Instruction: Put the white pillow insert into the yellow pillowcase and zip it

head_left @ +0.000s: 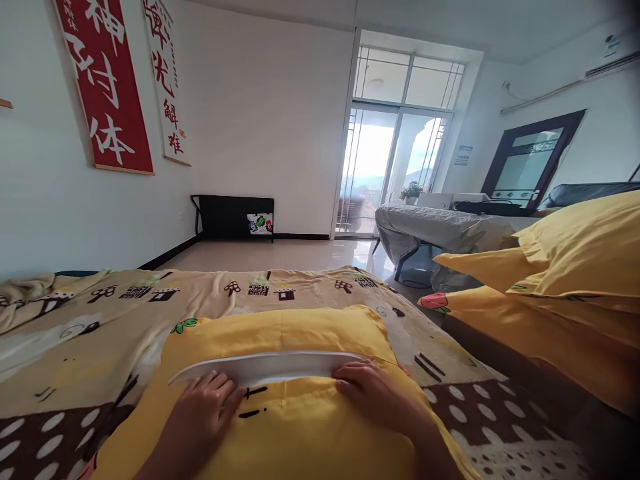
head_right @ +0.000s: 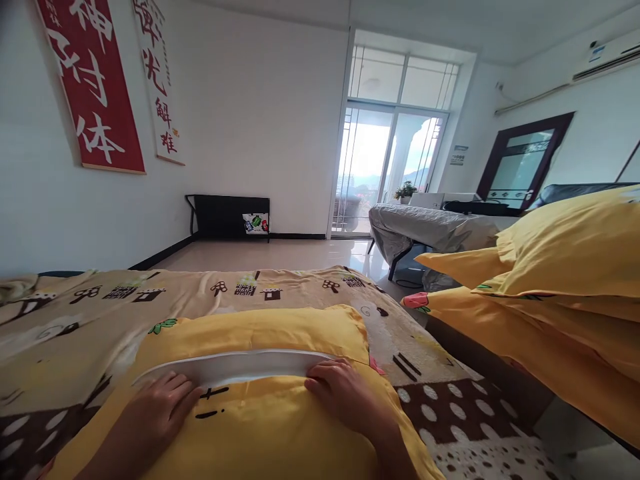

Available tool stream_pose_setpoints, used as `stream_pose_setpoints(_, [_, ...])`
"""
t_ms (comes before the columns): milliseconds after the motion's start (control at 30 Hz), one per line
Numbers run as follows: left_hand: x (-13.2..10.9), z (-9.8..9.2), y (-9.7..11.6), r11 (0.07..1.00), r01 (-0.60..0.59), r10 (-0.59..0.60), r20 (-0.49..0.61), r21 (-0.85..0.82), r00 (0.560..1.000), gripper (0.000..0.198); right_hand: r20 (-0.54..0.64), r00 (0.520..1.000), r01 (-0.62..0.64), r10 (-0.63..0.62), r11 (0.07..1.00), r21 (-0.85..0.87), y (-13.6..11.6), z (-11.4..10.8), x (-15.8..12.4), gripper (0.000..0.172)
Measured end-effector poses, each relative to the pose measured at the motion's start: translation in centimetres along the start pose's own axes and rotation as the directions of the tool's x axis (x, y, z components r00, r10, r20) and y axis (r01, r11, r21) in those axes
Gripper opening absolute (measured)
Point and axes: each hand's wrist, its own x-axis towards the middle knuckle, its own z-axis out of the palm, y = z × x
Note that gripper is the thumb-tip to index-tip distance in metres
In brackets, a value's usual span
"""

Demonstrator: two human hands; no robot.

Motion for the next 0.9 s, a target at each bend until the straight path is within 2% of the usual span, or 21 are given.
stream_pose_setpoints(100, [-0.2, 0.7, -1.7, 0.999, 0.016, -0.018, -0.07, -0.033, 0.997, 0.049, 0.058, 0.998, -0.023, 0.022, 1.0, 0.008, 1.8, -2.1, -1.1, 0.033])
stream_pose_setpoints(133, [-0.2, 1.0, -2.1, 0.998, 0.021, -0.025, -0.081, -0.055, 0.996, 0.05, 0.037, 0.999, -0.037, 0.036, 0.999, 0.025, 2.3, -2.8, -1.5, 0.032])
stream_pose_setpoints(233, [-0.1, 1.7, -2.5, 0.992, 0.036, -0.048, -0.101, -0.118, 0.994, 0.051, -0.131, 0.984, -0.114, 0.123, 0.991, 0.075, 3.7, -4.3, -2.4, 0.031])
stream_pose_setpoints(300, [0.0, 1.9, -2.5, 0.988, 0.04, -0.058, -0.119, -0.148, 0.991, 0.051, -0.254, 0.943, -0.205, 0.213, 0.977, 0.058, 4.2, -5.0, -2.5, 0.033])
stream_pose_setpoints(367, [0.0, 1.9, -2.6, 0.983, 0.035, -0.06, -0.137, -0.178, 0.989, 0.053, -0.305, 0.914, -0.276, 0.267, 0.961, 0.016, 4.1, -5.4, -2.2, 0.031])
stream_pose_setpoints(433, [0.0, 2.0, -3.2, 0.977, 0.027, -0.059, -0.148, -0.212, 0.987, 0.055, -0.275, 0.925, -0.27, 0.261, 0.963, 0.006, 3.6, -5.5, -1.8, 0.029])
stream_pose_setpoints(533, [0.3, 2.3, -4.6, 0.972, 0.027, -0.073, -0.189, -0.235, 0.979, 0.055, -0.173, 0.963, -0.196, 0.205, 0.978, 0.07, 2.9, -5.0, -1.0, 0.028])
stream_pose_setpoints(667, [0.9, 2.7, -6.6, 0.969, 0.038, -0.101, -0.249, -0.244, 0.963, 0.054, -0.128, 0.972, -0.187, 0.199, 0.977, 0.103, 3.6, -3.6, -0.3, 0.028])
stream_pose_setpoints(800, [1.1, 2.3, -7.0, 0.96, 0.092, -0.156, -0.232, -0.264, 0.96, 0.054, -0.087, 0.983, -0.155, 0.164, 0.983, 0.103, 4.4, -3.4, -0.6, 0.029])
stream_pose_setpoints(900, [0.9, 1.5, -6.5, 0.955, 0.171, -0.215, -0.169, -0.241, 0.962, 0.053, -0.069, 0.987, -0.137, 0.147, 0.982, 0.131, 4.1, -4.0, -1.1, 0.029])
